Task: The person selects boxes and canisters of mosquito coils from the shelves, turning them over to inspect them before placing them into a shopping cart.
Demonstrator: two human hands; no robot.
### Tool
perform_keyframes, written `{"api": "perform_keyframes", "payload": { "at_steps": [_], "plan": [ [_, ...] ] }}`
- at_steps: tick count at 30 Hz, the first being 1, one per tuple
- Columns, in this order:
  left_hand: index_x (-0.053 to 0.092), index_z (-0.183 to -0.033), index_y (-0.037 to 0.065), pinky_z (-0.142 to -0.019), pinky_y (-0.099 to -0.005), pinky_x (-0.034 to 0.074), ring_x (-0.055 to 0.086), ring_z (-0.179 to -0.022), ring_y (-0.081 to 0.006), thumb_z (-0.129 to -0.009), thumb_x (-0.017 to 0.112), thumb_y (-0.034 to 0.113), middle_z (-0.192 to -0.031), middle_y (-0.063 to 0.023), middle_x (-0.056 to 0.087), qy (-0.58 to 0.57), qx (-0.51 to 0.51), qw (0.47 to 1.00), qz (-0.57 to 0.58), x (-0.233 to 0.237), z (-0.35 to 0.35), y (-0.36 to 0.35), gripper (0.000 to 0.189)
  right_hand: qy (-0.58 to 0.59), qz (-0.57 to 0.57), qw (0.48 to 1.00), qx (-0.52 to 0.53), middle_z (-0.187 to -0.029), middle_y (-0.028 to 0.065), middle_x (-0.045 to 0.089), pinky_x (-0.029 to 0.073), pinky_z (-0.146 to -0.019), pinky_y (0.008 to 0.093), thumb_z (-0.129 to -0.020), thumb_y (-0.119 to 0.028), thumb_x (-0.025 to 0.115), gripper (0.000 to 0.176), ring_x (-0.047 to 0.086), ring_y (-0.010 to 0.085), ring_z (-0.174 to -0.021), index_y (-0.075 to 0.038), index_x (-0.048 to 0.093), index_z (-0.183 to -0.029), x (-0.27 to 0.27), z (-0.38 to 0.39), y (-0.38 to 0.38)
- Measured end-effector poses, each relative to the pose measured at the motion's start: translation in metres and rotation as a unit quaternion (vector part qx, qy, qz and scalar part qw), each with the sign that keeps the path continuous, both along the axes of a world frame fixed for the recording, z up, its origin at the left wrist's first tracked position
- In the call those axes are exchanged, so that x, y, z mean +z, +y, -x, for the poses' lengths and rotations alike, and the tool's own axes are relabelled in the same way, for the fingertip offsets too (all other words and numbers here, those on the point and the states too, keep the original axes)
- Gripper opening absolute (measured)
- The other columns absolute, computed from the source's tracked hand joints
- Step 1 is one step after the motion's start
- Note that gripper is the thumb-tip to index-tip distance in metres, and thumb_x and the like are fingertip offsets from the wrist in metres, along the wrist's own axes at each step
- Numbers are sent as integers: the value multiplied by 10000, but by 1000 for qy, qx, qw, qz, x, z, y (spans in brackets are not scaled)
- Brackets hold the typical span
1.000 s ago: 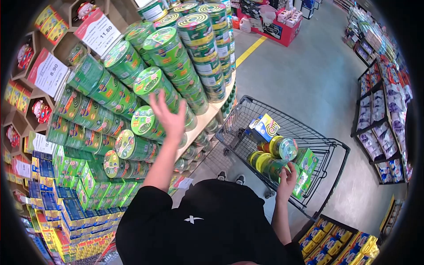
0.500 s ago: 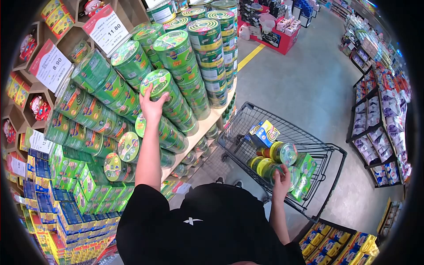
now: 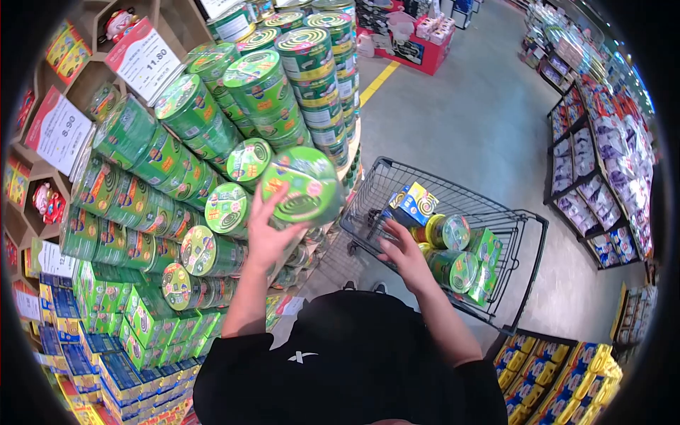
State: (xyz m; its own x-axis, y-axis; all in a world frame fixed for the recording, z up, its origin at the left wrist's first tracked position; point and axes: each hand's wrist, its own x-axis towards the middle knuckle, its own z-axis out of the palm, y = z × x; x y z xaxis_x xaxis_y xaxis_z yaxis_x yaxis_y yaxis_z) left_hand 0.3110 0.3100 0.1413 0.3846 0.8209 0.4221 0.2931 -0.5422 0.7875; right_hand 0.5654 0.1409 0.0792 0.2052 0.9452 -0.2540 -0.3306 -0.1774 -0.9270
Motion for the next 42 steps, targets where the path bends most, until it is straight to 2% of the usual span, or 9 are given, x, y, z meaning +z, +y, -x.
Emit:
{"api": "perform_keyframes", "payload": {
  "at_steps": [8,13,16,18,19,23,30,40,42],
  "plan": [
    [633,-1339,156,-1116,-451,388,428,-1377,-434,-629,901,130,-1569,-283,260,38,-187,982,9,-26,-37,-62,760,148,64,986,34,-1436,126,458,529,-942,510,-995,-370,585,692,504,267,-1288,-114,265,-1553,29,-2,3],
    [300,-1549,71,-1177,-457,283,282,-1465,-392,-726,873,216,-1570,-269,262,51,-240,968,52,-36,-45,-74,1013,132,74,989,-1,-1388,138,494,578,-865,439,-946,-358,665,793,529,260,-1253,-72,247,-1556,2,-9,-15],
    [268,-1542,6,-1185,-433,273,295,-1465,-327,-835,797,219,-1585,-231,260,-196,-224,897,328,-57,-58,-79,908,124,78,989,-14,-1470,159,435,584,-844,434,-907,-312,723,833,539,277,-1249,-71,257,-1554,-10,-15,-28],
    [257,-1532,-35,-1193,-397,262,296,-1465,-265,-952,672,184,-1581,-194,279,-185,-188,843,469,-76,-56,-67,746,77,75,993,-38,-1457,165,448,580,-834,420,-878,-337,757,869,545,275,-1234,-83,274,-1553,-17,-15,-37],
    [321,-1506,-28,-1150,-358,334,417,-1389,-230,-1006,591,141,-1488,-169,432,-140,-178,833,505,-87,-56,-64,593,64,81,994,-43,-1415,143,492,575,-823,376,-901,-297,734,831,568,222,-1193,-79,270,-1554,-17,-15,-42],
    [468,-1400,-18,-1000,-329,475,604,-1149,-166,-986,624,123,-1260,-99,626,-98,-226,753,611,-96,-78,-62,464,91,99,989,-66,-1396,142,505,579,-827,373,-908,-298,729,825,574,223,-1180,-70,269,-1553,-32,-22,-62],
    [494,-1386,1,-946,-360,518,615,-1136,-182,-948,687,162,-1251,-98,629,-29,-292,692,660,-98,-149,-47,505,16,123,978,-170,-1572,189,309,568,-877,377,-945,-330,686,840,498,265,-1308,-100,196,-1588,-23,-54,-113],
    [481,-1416,74,-916,-452,506,634,-1089,-213,-895,759,298,-1212,-77,647,57,-289,766,571,-156,-357,-57,631,56,69,863,-498,-1497,164,417,542,-869,367,-997,-182,592,594,608,234,-1159,-41,343,-1516,-34,-110,-235],
    [472,-1435,83,-892,-443,491,633,-953,-195,-880,775,310,-1154,-61,655,80,-279,770,568,-183,-385,-64,673,66,76,850,-517,-1463,161,449,544,-891,394,-1018,-187,553,560,604,258,-1181,-30,336,-1509,-44,-113,-249]
  ]
}}
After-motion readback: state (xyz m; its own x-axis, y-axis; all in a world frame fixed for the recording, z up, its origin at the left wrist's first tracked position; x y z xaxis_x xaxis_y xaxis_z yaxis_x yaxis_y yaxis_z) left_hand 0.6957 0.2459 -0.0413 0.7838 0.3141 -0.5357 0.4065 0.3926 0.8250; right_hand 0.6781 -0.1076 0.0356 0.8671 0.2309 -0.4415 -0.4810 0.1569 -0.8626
